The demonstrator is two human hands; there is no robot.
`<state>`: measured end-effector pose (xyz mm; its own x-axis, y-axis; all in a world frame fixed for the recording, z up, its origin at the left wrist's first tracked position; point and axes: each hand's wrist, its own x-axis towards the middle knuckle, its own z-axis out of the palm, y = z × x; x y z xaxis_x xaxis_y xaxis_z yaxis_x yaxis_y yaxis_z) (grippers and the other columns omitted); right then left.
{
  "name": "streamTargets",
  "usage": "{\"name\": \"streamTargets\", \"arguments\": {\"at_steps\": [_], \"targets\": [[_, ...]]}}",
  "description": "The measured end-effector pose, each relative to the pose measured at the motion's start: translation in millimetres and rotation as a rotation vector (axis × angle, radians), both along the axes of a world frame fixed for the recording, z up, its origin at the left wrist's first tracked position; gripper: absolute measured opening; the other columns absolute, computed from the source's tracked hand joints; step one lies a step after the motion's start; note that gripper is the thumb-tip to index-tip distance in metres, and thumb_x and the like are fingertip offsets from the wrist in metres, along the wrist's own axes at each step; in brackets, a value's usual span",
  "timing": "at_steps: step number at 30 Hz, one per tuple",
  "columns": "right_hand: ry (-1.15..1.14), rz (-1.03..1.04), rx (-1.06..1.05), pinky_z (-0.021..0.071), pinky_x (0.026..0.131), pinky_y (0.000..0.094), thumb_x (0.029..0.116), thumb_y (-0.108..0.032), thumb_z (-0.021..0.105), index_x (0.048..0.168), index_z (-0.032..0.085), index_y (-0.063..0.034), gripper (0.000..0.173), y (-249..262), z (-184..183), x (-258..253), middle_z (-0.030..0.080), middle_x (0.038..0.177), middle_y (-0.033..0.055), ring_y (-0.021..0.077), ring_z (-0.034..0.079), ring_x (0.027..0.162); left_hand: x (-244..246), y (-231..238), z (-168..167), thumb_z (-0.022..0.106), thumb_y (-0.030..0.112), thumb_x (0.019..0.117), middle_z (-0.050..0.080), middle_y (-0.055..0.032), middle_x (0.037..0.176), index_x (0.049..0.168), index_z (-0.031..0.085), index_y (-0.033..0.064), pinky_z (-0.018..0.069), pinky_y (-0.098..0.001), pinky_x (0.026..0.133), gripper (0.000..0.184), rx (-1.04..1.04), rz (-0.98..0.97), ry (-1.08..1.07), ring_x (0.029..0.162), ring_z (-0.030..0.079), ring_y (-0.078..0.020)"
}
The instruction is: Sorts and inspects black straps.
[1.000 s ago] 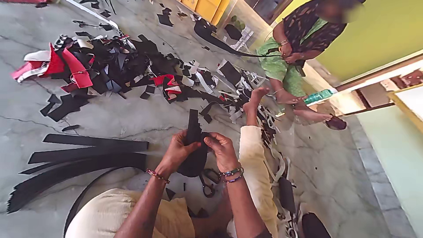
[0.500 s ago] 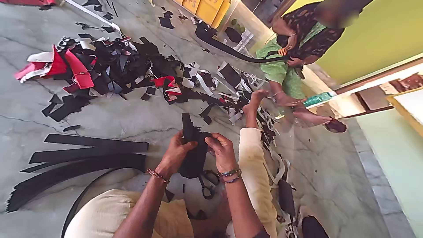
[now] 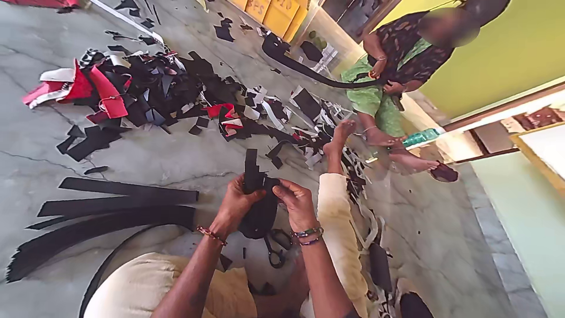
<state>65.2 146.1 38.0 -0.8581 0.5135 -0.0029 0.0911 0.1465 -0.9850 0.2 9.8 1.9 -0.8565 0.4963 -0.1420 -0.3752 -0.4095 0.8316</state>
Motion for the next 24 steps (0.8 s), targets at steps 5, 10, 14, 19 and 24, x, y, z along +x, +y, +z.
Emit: {"name": "streamTargets", "arguments": {"at_steps": [5,10,14,19,24], "targets": [[-0.029,0.070,0.000,0.0600,0.071,0.0216,0.0904,0.006,0.064,0.093,0.072,0.0035,0.009,5,1,0,0.073,0.081,0.0015,0.0039,0.070,0.074,0,-1,0,0.068,-0.014,0.0828,0.072,-0.0015,0.093,0.115,0.057,-0.0027,0.0610,-0.0249,0.079,0.036,0.007,-0.054,0.032,0.084,0.071,-0.0067],[-0.075,0.049,0.076,0.0571,0.064,0.0202,0.0947,0.002,0.062,0.095,0.068,0.0031,0.006,7,-3,-3,0.069,0.081,0.0014,0.0029,0.066,0.070,1,-1,2,0.057,-0.003,0.0982,0.070,-0.0034,0.099,0.128,0.049,-0.0032,0.0609,-0.0273,0.081,0.031,0.041,-0.104,-0.053,0.086,0.071,-0.0086],[-0.117,0.022,0.216,0.0557,0.070,0.0206,0.0957,-0.002,0.062,0.105,0.067,0.0078,0.014,11,-11,-3,0.067,0.094,0.0090,0.0049,0.065,0.078,4,3,2,0.040,0.002,0.1051,0.067,-0.0036,0.100,0.130,0.047,-0.0002,0.0594,-0.0285,0.081,0.026,0.115,-0.106,-0.193,0.087,0.069,-0.0087],[-0.054,0.037,0.113,0.0588,0.072,0.0222,0.1012,-0.004,0.053,0.104,0.063,0.0040,0.013,12,-6,2,0.069,0.090,0.0032,0.0046,0.068,0.079,4,6,-3,0.045,-0.004,0.1011,0.073,-0.0052,0.096,0.129,0.046,-0.0028,0.0616,-0.0309,0.081,0.028,0.118,-0.062,-0.103,0.086,0.073,-0.0120],[0.070,0.213,-0.087,0.0586,0.077,0.0211,0.0995,-0.001,0.049,0.100,0.064,-0.0065,0.016,16,5,9,0.070,0.087,-0.0067,0.0006,0.068,0.081,4,6,3,0.054,-0.008,0.0965,0.074,-0.0042,0.091,0.124,0.049,-0.0042,0.0629,-0.0284,0.077,0.028,0.045,0.019,-0.088,0.080,0.074,-0.0111]]}}
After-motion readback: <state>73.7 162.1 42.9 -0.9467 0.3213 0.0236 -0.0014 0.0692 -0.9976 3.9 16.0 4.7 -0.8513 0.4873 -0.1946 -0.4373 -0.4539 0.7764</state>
